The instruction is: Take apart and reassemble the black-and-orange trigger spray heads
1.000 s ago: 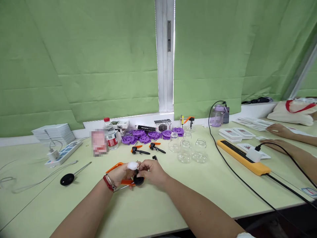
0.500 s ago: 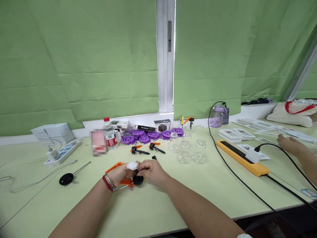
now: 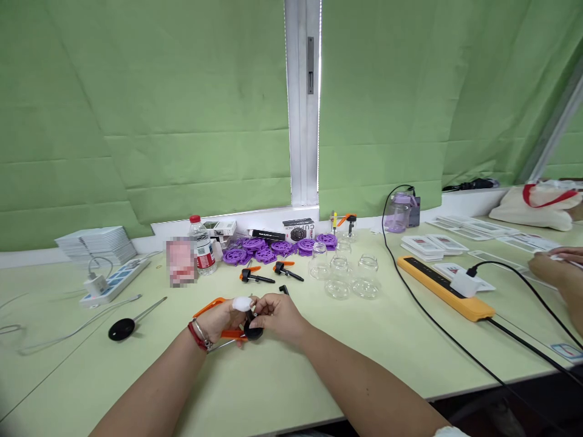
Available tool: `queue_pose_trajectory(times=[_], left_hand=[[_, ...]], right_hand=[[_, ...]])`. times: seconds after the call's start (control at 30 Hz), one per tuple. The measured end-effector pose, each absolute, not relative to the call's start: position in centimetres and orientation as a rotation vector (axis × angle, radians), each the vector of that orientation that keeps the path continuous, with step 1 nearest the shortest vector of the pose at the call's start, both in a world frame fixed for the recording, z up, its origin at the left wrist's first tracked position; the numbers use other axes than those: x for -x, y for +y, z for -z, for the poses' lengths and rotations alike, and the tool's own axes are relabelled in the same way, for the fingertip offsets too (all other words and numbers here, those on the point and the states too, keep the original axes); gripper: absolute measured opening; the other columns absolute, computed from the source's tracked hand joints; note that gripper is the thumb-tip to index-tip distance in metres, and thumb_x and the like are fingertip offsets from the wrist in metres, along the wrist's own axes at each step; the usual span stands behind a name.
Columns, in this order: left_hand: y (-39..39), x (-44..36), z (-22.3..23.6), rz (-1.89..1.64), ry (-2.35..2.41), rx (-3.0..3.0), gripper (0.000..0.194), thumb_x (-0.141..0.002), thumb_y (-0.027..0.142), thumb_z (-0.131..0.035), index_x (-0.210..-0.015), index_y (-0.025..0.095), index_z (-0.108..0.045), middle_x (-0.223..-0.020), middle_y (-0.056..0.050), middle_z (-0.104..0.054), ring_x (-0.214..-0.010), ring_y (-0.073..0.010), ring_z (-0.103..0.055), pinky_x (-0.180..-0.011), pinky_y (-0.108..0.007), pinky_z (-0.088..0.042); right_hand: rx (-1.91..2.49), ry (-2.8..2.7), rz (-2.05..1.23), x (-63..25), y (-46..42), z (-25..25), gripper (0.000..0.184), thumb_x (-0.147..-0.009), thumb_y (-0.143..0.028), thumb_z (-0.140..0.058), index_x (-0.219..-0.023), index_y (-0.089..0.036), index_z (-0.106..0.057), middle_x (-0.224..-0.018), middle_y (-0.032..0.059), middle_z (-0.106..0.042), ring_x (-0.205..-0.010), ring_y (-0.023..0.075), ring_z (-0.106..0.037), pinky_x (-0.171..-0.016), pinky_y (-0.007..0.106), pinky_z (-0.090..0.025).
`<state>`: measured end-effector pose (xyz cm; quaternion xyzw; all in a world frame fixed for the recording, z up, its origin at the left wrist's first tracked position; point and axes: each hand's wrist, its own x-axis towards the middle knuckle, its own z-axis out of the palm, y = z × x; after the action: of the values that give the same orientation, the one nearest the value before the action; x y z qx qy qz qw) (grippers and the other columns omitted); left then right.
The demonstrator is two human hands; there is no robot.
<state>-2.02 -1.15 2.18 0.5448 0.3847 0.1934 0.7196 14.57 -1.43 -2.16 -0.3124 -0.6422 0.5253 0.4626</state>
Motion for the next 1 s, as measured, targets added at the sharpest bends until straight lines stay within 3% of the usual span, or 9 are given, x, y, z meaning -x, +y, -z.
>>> queue_pose_trajectory(times=[0.23,0.5,1.0], left_hand=[[-1.16,1.99,-2.25,-0.425,0.829,-1.226,0.050,-0.068,0.053,-0.052,-0.099,0.014,-0.054,-0.073,-0.007,-0.059,-0.060,-0.0188,-0.058,-0.036,-0.023,-0.043],[-1.28,1.99,-2.28,-0.439,0.866,-1.215,0.048,-0.066,0.051,-0.053,-0.098,0.015,-0.054,-0.072,-0.007,-0.060,-0.059,-0.0192,-0.059,-0.037,-0.024,-0.045],[-1.24,2.10,-2.25,-0.445,0.860,-1.198,0.052,-0.062,0.049,-0.055,-0.100,0.015,-0.053,-0.077,-0.008,-0.060,-0.060,-0.0194,-0.059,-0.037,-0.023,-0.044]], right_hand=[[0.795,-1.626,-1.226,-14.56,-1.94,1.62,0.025,-0.055,-0.027,-0.078,-0.069,-0.015,-0.060,-0.065,-0.0028,-0.053,-0.059,0.0092,-0.046,-0.059,0.025,-0.039],[0.745,-1.551,-1.343,-14.42,-1.97,1.70,0.037,-0.051,-0.032,-0.080,-0.074,-0.016,-0.056,-0.067,-0.0032,-0.056,-0.061,0.0103,-0.052,-0.061,0.027,-0.043],[0.705,-1.538,-1.394,-14.37,-1.69,2.32,0.036,-0.054,-0.032,-0.078,-0.070,-0.017,-0.050,-0.066,-0.0045,-0.052,-0.062,0.0106,-0.051,-0.060,0.025,-0.040]])
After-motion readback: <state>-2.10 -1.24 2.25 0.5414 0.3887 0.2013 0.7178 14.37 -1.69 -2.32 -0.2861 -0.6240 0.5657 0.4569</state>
